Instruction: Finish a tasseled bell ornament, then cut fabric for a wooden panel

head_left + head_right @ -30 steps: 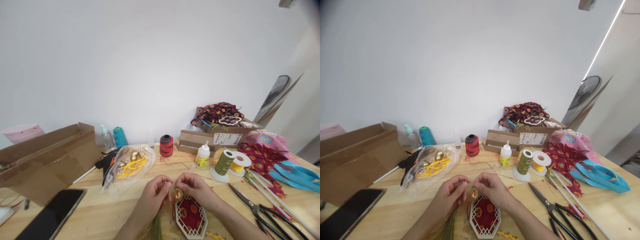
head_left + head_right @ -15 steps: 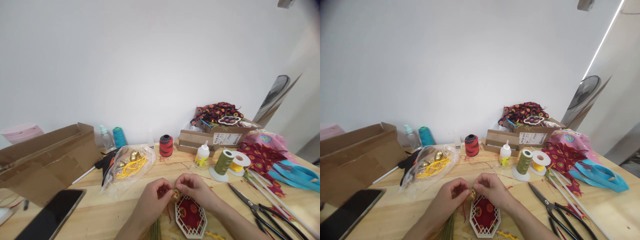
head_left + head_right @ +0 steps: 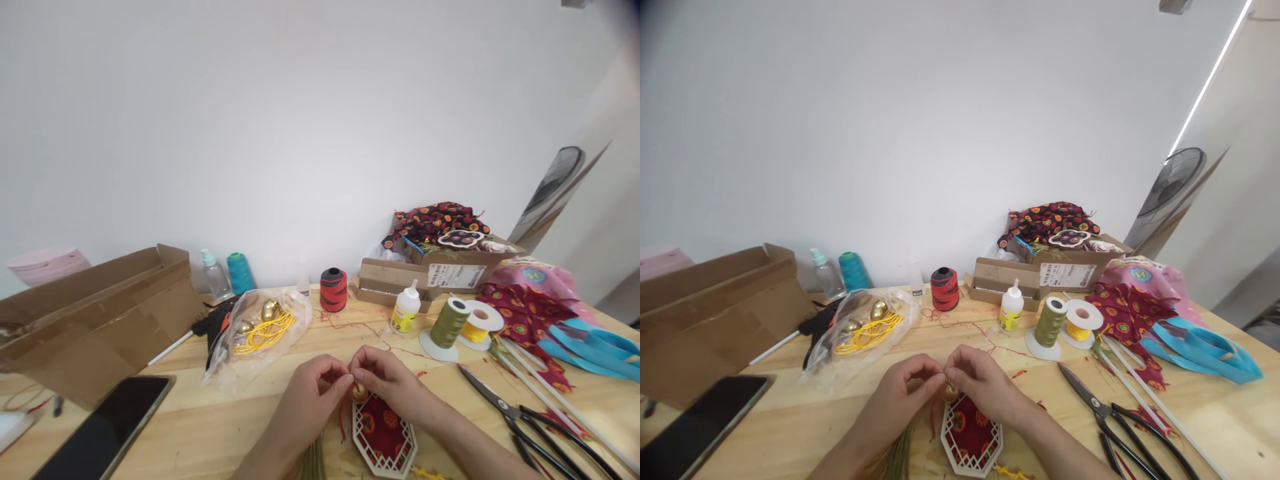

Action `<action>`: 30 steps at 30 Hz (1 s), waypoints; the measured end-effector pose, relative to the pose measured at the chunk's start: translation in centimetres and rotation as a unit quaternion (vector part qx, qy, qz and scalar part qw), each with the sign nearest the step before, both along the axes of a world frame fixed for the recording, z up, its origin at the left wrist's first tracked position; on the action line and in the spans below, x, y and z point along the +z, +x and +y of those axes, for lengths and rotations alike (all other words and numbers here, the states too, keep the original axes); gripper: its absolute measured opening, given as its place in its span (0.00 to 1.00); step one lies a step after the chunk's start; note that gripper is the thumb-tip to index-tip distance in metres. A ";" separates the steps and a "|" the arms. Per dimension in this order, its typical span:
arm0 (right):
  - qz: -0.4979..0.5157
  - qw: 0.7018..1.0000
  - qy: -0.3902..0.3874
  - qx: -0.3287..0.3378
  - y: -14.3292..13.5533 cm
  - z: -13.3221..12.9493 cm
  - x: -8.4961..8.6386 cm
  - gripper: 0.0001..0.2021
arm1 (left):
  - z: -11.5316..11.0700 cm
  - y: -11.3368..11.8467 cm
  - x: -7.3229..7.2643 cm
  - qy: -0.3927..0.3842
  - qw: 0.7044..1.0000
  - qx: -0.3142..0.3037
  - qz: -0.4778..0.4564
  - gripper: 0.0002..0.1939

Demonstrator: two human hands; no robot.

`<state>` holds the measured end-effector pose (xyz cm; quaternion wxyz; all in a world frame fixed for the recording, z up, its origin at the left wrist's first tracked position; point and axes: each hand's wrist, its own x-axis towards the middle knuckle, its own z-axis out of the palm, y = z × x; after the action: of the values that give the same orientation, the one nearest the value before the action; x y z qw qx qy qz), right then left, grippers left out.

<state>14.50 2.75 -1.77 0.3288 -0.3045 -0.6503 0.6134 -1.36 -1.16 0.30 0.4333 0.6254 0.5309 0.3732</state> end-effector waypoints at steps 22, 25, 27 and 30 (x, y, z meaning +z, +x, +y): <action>-0.188 0.901 0.383 -0.075 0.2 0.0 0.5 0.06 | 0.5 0.3 -1.3 -0.060 0.996 0.043 -0.049 0.11; -0.184 0.892 0.407 -0.075 0.3 0.2 0.4 0.06 | 0.5 0.2 -1.0 -0.053 0.998 0.034 -0.024 0.11; -0.192 0.888 0.412 -0.072 0.3 0.3 0.4 0.06 | 0.5 -0.3 -0.7 -0.043 0.999 0.025 0.002 0.11; -0.206 0.882 0.419 -0.071 0.3 0.3 0.6 0.05 | 0.4 -1.5 -0.1 -0.027 0.997 0.019 0.068 0.09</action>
<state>14.81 3.01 -1.21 0.3273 -0.3034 -0.8761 0.1823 -2.90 -0.77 0.25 0.4061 0.6274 0.5803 0.3237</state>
